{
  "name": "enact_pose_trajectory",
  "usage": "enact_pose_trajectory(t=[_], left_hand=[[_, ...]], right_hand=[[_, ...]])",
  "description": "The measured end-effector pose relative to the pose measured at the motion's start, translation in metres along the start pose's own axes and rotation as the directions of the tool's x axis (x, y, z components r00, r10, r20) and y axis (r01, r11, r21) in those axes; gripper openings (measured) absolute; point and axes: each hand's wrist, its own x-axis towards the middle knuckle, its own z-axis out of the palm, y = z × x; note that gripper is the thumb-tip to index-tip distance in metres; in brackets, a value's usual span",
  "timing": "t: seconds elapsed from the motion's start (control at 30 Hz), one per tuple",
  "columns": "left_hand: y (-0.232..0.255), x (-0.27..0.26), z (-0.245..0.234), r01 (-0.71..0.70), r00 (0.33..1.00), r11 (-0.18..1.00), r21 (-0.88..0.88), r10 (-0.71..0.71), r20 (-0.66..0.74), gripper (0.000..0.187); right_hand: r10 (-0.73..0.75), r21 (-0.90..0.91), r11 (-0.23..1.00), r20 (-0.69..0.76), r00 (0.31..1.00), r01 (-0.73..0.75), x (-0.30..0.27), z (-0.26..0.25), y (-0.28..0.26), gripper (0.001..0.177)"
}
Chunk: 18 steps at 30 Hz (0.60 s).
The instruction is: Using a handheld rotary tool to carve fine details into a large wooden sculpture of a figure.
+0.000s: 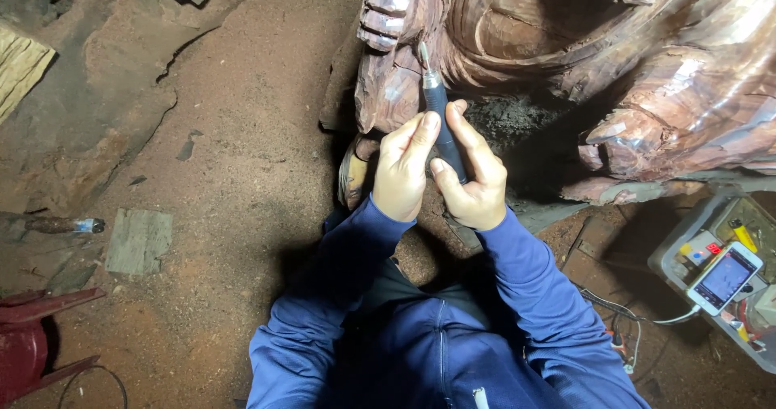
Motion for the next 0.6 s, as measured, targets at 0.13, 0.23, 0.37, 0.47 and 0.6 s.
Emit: enact_pose_trajectory(t=[0.13, 0.23, 0.37, 0.47, 0.6], left_hand=[[-0.003, 0.002, -0.003, -0.003, 1.000, 1.000, 0.013, 0.003, 0.005, 0.026], [-0.006, 0.004, -0.005, -0.030, 0.999, 0.998, 0.050, 0.027, 0.045, 0.027], [-0.036, 0.004, -0.018, -0.035, 0.994, 0.996, 0.080, 0.027, 0.106, 0.026], [-0.024, 0.002, -0.006, -0.024, 0.989, 0.998, 0.050, 0.016, 0.144, 0.024], [-0.041, 0.000, -0.004, 0.026, 0.998, 0.998, 0.050, -0.029, 0.049, 0.021]], right_hand=[[0.009, 0.003, 1.000, 0.003, 1.000, -0.009, -0.001, -0.001, 0.001, 0.057], [0.007, 0.000, 1.000, 0.004, 1.000, -0.007, 0.000, -0.002, 0.001, 0.056], [-0.010, -0.033, 0.999, -0.003, 1.000, 0.010, -0.002, -0.005, -0.002, 0.056], [-0.048, -0.036, 0.998, -0.013, 0.999, 0.048, -0.007, -0.012, 0.003, 0.059], [-0.059, 0.036, 0.998, 0.160, 0.985, 0.054, 0.003, -0.036, 0.012, 0.059]])
